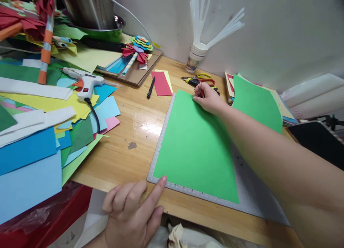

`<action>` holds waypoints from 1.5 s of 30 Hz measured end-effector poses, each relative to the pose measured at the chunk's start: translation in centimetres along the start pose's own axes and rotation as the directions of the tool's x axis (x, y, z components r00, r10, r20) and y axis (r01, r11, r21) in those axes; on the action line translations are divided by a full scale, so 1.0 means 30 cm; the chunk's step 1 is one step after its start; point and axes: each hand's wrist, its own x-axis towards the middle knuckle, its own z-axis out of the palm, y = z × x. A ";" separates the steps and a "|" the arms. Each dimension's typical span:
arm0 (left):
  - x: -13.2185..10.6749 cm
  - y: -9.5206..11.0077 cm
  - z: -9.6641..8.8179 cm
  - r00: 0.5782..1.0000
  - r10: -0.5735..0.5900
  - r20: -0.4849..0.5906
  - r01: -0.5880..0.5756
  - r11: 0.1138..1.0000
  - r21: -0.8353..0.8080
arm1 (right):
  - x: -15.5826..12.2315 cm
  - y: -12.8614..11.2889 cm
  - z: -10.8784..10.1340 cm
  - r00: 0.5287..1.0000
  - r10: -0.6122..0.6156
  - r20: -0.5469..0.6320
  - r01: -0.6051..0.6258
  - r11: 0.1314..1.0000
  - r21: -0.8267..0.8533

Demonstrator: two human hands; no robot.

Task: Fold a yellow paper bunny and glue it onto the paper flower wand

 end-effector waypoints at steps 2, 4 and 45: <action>0.002 0.010 0.002 0.994 -0.102 -0.039 0.100 0.993 -0.055 | 0.001 0.000 0.000 1.000 -0.003 0.002 0.003 1.000 0.002; 0.003 0.014 0.001 0.992 -0.124 -0.040 0.121 0.991 -0.064 | 0.001 0.000 0.000 1.000 -0.006 0.005 0.006 1.000 0.003; 0.048 0.034 0.002 1.000 -0.008 0.028 0.009 0.999 -0.044 | 0.008 0.005 0.008 1.000 0.019 -0.017 -0.020 0.999 -0.030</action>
